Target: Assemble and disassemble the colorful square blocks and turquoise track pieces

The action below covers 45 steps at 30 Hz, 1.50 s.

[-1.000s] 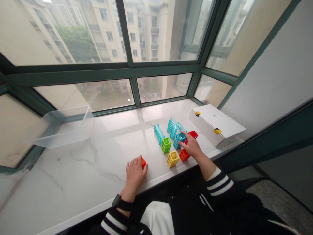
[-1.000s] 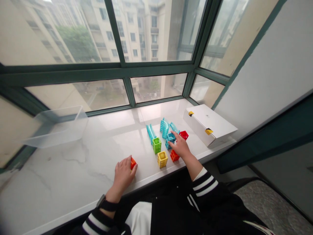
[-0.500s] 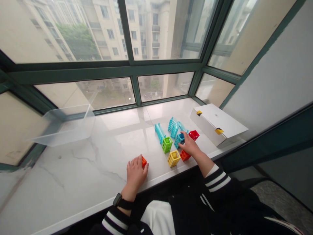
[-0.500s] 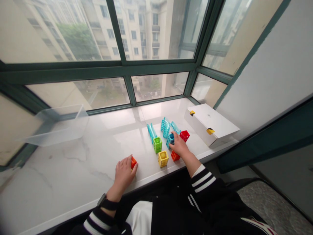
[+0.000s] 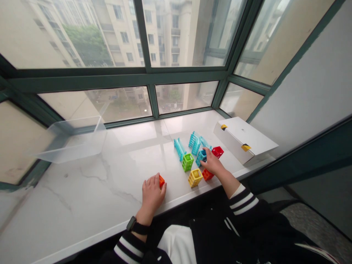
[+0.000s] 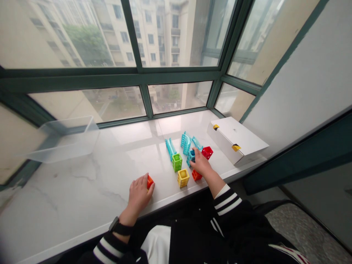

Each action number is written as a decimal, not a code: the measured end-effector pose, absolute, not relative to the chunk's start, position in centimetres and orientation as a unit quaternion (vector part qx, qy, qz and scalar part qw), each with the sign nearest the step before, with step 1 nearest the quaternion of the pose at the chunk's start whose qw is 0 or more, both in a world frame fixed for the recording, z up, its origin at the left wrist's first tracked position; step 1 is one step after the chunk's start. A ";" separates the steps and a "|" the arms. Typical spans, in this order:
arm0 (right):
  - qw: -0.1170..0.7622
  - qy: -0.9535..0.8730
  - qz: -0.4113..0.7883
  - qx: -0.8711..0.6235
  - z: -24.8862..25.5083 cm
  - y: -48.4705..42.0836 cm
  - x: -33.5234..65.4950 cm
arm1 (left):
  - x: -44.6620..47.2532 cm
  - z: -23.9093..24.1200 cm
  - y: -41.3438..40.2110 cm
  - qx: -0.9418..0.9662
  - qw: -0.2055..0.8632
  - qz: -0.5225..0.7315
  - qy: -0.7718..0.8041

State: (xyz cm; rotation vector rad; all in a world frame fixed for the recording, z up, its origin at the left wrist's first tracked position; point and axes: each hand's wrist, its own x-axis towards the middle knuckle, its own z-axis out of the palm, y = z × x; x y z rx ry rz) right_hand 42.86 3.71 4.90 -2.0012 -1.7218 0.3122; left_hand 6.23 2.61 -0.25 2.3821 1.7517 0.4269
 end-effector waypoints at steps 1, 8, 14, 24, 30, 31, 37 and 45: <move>0.240 -0.628 0.113 -0.732 4.9 3.7 42.9 | 6.2 -0.2 2.6 0.795 0.077 0.142 0.585; 0.249 -0.624 0.109 -0.733 4.4 3.7 42.8 | 6.3 -0.3 2.6 0.795 0.073 0.145 0.585; 0.264 -0.623 0.092 -0.730 3.9 3.7 42.7 | 6.2 -0.3 2.6 0.796 0.074 0.141 0.584; 0.267 -0.616 0.092 -0.736 6.0 1.5 42.2 | 6.2 -0.4 2.6 0.795 0.071 0.147 0.583; 0.369 -0.633 0.023 -0.680 12.0 -0.5 40.1 | 6.5 -0.2 2.4 0.793 0.089 0.158 0.581; 0.395 -0.651 0.022 -0.648 13.1 -0.9 39.1 | 6.5 -0.2 2.4 0.791 0.096 0.162 0.582; 0.464 -0.761 0.093 -0.444 15.9 -3.4 31.3 | 4.1 -1.2 3.6 0.748 0.203 0.278 0.568; 0.343 -0.796 0.257 -0.427 6.5 -1.3 23.5 | 0.0 -2.9 2.3 0.668 0.266 0.380 0.582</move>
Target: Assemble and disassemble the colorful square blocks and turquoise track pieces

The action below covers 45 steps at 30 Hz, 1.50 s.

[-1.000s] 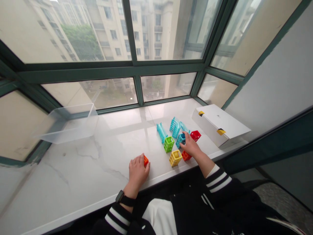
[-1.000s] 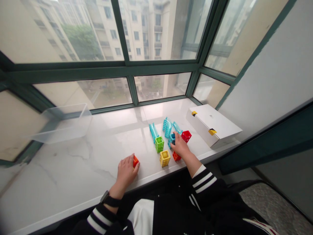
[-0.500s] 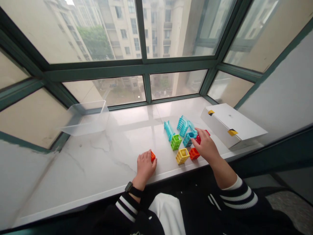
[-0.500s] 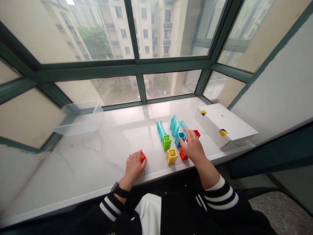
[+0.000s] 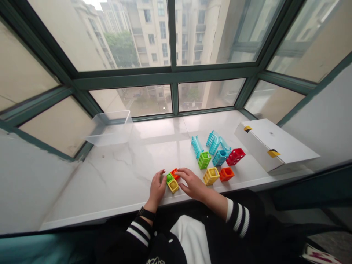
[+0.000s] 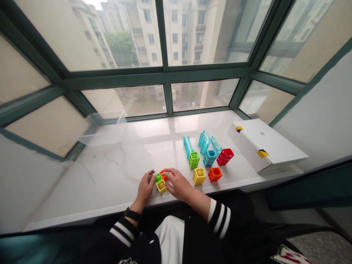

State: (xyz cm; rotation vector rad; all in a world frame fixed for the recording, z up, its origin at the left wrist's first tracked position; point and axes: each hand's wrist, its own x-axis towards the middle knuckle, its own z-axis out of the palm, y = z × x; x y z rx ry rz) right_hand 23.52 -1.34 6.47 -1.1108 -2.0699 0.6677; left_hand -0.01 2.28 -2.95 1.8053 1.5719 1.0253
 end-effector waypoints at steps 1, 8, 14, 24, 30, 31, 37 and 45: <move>0.324 -0.793 0.260 -0.446 4.9 -1.0 23.1 | 0.0 -3.0 2.0 0.677 0.263 0.378 0.574; 0.267 -0.779 0.284 -0.491 -0.4 -1.0 22.6 | 0.6 -2.4 2.1 0.739 0.213 0.329 0.548; 0.244 -0.777 0.284 -0.506 -0.5 -1.1 23.0 | 0.4 -2.4 2.3 0.744 0.226 0.341 0.528; 0.297 -0.754 0.281 -0.515 0.4 -1.8 22.8 | 0.5 -2.5 2.2 0.699 0.240 0.377 0.558; 0.276 -0.753 0.289 -0.523 0.9 -1.7 22.7 | 0.9 -2.1 2.6 0.695 0.253 0.363 0.567; 0.273 -0.753 0.292 -0.523 0.9 -1.7 22.7 | 1.1 -1.9 2.8 0.690 0.253 0.357 0.576; 0.251 -0.762 0.300 -0.516 0.8 -1.5 23.0 | 2.5 -1.0 4.3 0.702 0.201 0.280 0.623; 0.232 -0.790 0.254 -0.507 -0.3 -1.5 23.3 | 2.4 -1.9 5.2 0.682 0.252 0.296 0.620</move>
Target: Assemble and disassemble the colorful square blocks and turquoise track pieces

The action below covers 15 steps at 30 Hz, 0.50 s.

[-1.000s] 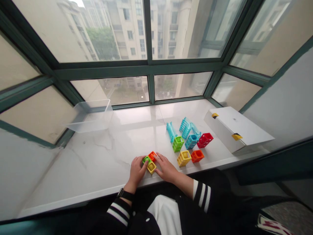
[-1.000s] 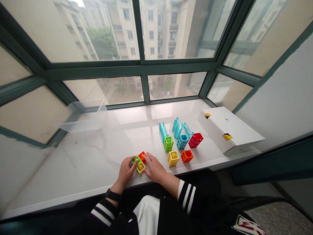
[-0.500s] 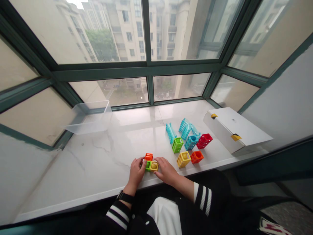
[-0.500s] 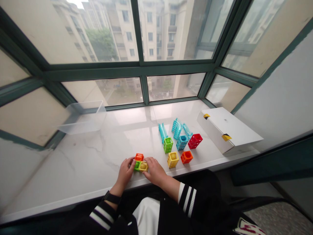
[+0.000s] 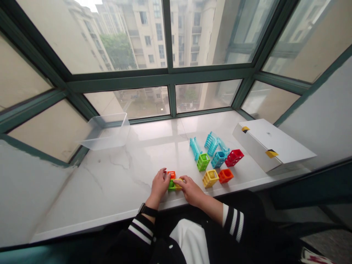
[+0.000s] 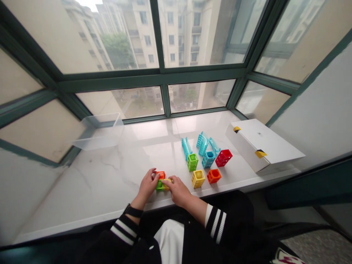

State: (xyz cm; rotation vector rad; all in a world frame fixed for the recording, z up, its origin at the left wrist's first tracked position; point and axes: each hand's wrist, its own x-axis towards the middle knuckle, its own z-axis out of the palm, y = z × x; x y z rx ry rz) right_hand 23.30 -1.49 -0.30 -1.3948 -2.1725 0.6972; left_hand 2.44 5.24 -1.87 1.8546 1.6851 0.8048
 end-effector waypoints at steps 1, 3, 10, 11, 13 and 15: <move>0.236 -0.793 0.247 -0.504 -0.3 -1.5 23.2 | 2.4 -2.0 5.2 0.691 0.256 0.296 0.607; 0.245 -0.799 0.238 -0.495 -0.4 -1.5 23.0 | 2.3 -2.2 5.1 0.703 0.252 0.294 0.596; 0.272 -0.794 0.234 -0.492 -0.5 -1.3 22.6 | 2.5 -2.4 4.7 0.686 0.246 0.305 0.613; 0.271 -0.792 0.238 -0.492 -0.4 -1.3 22.7 | 2.6 -2.4 4.7 0.684 0.249 0.308 0.612; 0.267 -0.789 0.246 -0.495 -0.3 -1.4 22.7 | 2.6 -2.4 4.5 0.679 0.252 0.322 0.610; 0.266 -0.785 0.255 -0.498 -0.2 -1.4 22.7 | 2.7 -2.3 4.3 0.671 0.251 0.344 0.607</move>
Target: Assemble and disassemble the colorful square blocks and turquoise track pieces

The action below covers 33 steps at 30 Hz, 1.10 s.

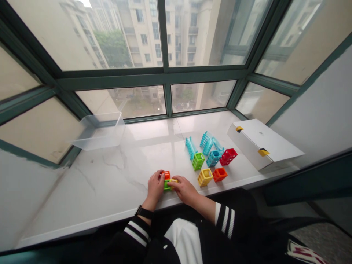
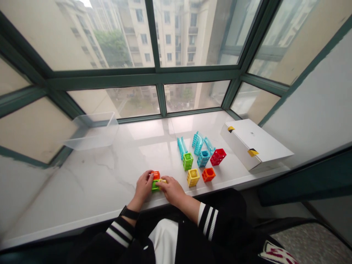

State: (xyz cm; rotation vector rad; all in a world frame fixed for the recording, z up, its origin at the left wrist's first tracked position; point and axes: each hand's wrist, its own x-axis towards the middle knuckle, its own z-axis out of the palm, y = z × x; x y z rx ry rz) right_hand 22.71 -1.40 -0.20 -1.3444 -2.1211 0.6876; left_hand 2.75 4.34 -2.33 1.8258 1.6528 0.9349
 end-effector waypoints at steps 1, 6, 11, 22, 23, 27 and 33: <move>0.266 -0.783 0.258 -0.499 -0.2 -1.4 22.7 | 2.8 -2.3 4.2 0.667 0.250 0.354 0.606; 0.265 -0.784 0.258 -0.499 0.0 -1.4 22.7 | 2.9 -2.0 3.8 0.658 0.255 0.375 0.601; 0.261 -0.788 0.249 -0.499 -0.2 -1.4 22.7 | 2.4 -2.5 4.3 0.607 0.304 0.418 0.604; 0.287 -0.771 0.276 -0.496 -0.3 -1.4 22.8 | 0.7 -0.9 5.9 0.357 0.468 0.611 0.530; 0.289 -0.769 0.280 -0.496 -0.3 -1.4 22.8 | 0.8 -0.5 5.8 0.342 0.488 0.619 0.512; 0.289 -0.768 0.287 -0.495 -0.2 -1.3 22.9 | 1.7 1.1 5.3 0.324 0.545 0.609 0.478; 0.274 -0.782 0.272 -0.490 0.0 -1.4 23.0 | 2.5 2.3 4.5 0.336 0.572 0.588 0.462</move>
